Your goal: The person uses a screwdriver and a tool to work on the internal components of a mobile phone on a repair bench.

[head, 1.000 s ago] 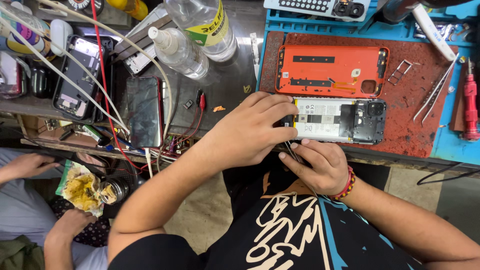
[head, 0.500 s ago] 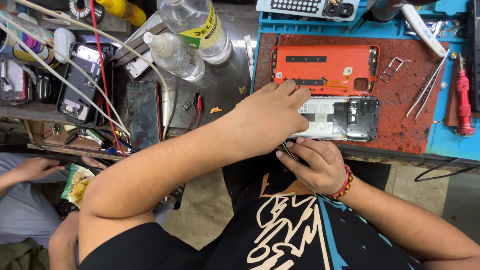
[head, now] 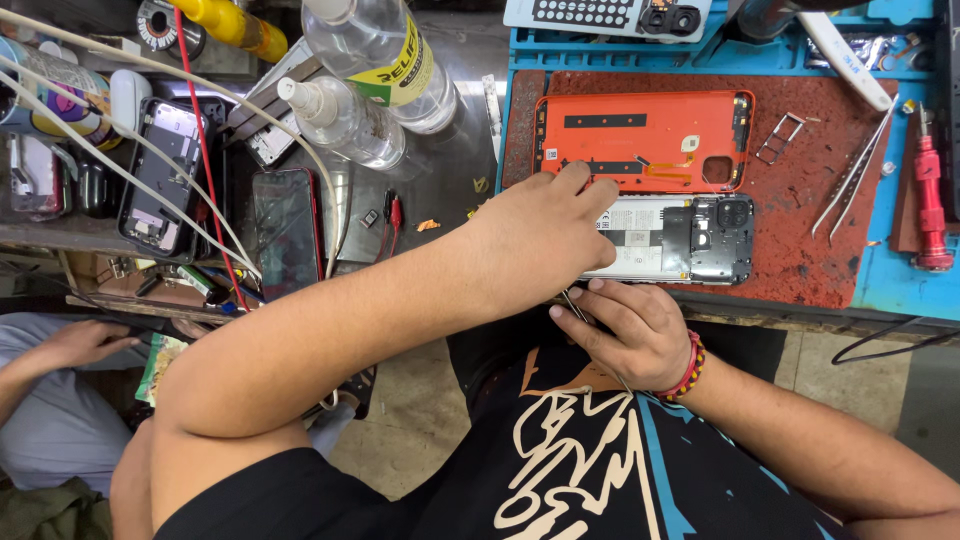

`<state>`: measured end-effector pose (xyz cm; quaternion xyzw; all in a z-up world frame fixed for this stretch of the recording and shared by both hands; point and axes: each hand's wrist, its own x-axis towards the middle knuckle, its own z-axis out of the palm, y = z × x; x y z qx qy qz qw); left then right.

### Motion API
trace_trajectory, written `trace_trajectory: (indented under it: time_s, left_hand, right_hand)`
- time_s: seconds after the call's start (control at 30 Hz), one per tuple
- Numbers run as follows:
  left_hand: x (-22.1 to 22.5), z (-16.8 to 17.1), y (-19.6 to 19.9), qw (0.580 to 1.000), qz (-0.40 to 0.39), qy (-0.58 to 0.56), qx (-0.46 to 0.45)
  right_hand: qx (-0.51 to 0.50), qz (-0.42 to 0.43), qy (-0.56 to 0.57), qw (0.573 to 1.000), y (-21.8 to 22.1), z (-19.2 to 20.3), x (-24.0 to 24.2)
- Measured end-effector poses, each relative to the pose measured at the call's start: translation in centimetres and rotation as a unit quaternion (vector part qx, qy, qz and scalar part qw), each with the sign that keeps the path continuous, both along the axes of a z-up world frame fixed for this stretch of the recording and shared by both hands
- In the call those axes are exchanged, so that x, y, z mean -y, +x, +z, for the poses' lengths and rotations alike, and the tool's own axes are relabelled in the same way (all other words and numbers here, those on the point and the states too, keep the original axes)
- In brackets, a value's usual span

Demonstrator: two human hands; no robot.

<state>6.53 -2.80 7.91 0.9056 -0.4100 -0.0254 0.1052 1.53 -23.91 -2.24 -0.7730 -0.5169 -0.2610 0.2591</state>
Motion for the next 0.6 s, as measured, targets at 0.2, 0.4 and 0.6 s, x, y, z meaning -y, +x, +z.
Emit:
trace_trajectory:
  time_s: [0.2, 0.4, 0.6]
  left_hand:
    - [0.0, 0.1, 0.1, 1.0, -0.007, -0.005, 0.004]
    - [-1.7, 0.8, -0.3, 0.996, 0.0, -0.084, -0.026]
    - [-3.7, 1.1, -2.3, 0.972, 0.07, -0.193, -0.115]
  right_hand:
    - [-0.003, 0.003, 0.002, 1.0, 0.0, -0.1, 0.0]
    - [0.0, -0.005, 0.012, 1.0, 0.0, 0.3, -0.2]
    - [-0.065, 0.017, 0.032, 0.997, 0.1, 1.4, -0.1]
